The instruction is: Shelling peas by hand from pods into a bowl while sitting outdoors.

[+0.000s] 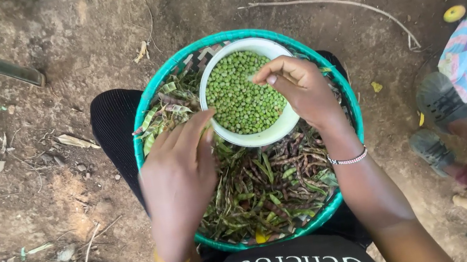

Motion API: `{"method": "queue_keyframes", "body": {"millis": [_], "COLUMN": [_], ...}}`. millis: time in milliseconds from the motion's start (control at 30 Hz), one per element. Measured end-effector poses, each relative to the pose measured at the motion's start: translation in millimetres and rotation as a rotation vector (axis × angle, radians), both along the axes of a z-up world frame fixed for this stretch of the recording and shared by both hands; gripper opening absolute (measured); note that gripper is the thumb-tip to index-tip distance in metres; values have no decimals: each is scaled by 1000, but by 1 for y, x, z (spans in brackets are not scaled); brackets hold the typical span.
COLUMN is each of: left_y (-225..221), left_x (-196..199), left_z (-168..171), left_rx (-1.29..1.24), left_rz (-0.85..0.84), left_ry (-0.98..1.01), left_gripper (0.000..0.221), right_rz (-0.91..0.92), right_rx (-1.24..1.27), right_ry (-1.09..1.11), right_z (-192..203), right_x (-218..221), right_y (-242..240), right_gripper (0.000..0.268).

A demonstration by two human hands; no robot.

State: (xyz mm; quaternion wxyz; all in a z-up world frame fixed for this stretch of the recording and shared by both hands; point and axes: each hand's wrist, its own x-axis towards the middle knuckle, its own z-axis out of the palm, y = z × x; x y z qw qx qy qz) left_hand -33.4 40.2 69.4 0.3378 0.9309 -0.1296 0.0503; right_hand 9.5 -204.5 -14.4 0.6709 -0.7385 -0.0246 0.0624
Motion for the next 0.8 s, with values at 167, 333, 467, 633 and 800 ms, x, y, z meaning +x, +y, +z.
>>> {"method": "queue_keyframes", "body": {"millis": [167,333,467,633,800], "left_y": [35,35,39,46,41], "left_x": [-42,-52,-58,-60,-46], "left_z": [-9,7,5,11,-22], "left_rx": [427,459,283,177,-1177], "left_rz": [-58,-80,-139,-172,-321], "left_ry": [337,487,407,301,339], "left_gripper": [44,39,47,40,36], "right_rz": [113,128,128,123,289], "right_rx": [-150,-157,-115,-127,121], "right_ry": [30,21,27,56,118], "right_z": [-2,1,1,1,4], "right_x": [1,0,-1,-3,-7], "right_y": [-8,-8,-7,-6,1], "right_gripper": [22,22,21,21,29]}}
